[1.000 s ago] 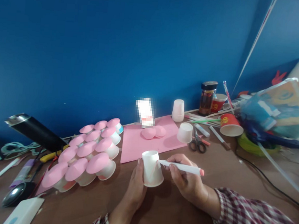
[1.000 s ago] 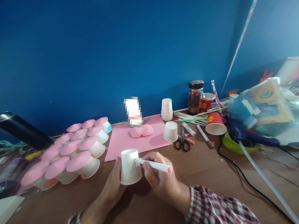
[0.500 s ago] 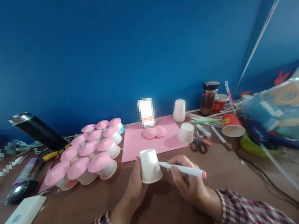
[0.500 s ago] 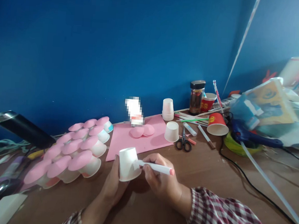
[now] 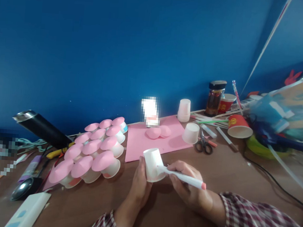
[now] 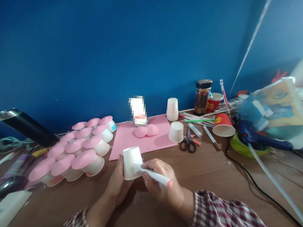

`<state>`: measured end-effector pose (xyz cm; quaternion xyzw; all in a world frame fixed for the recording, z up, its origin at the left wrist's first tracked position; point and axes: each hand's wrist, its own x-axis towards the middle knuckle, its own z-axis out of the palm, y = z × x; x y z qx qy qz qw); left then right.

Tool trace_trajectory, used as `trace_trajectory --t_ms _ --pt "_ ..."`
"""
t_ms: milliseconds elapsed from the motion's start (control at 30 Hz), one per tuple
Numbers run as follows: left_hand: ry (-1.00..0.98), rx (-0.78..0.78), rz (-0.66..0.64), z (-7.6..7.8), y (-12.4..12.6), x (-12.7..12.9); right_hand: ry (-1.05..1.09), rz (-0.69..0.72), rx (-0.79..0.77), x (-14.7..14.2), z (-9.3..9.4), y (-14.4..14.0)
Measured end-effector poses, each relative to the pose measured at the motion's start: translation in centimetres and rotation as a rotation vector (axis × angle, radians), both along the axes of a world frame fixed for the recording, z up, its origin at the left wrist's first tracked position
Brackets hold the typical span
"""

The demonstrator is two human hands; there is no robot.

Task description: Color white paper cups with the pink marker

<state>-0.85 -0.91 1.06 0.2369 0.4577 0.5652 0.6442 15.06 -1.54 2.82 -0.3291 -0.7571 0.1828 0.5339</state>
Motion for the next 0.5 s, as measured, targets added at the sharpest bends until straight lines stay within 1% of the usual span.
trace_trajectory --t_ms 233,367,433,500 --pt "0.098 -0.003 0.018 0.8 -0.2 0.2 -0.023 0.013 0.001 -0.3 0.1 -0.1" --pt "0.209 0.036 0.037 1.5 -0.4 0.1 -0.017 -0.004 0.012 -0.3 0.0 -0.1" --pt "0.26 0.055 0.048 1.6 -0.5 0.0 -0.009 -0.009 0.009 -0.3 -0.1 0.0" --pt "0.273 0.057 0.052 1.3 -0.5 0.0 -0.001 -0.007 0.006 -0.3 -0.1 0.0"
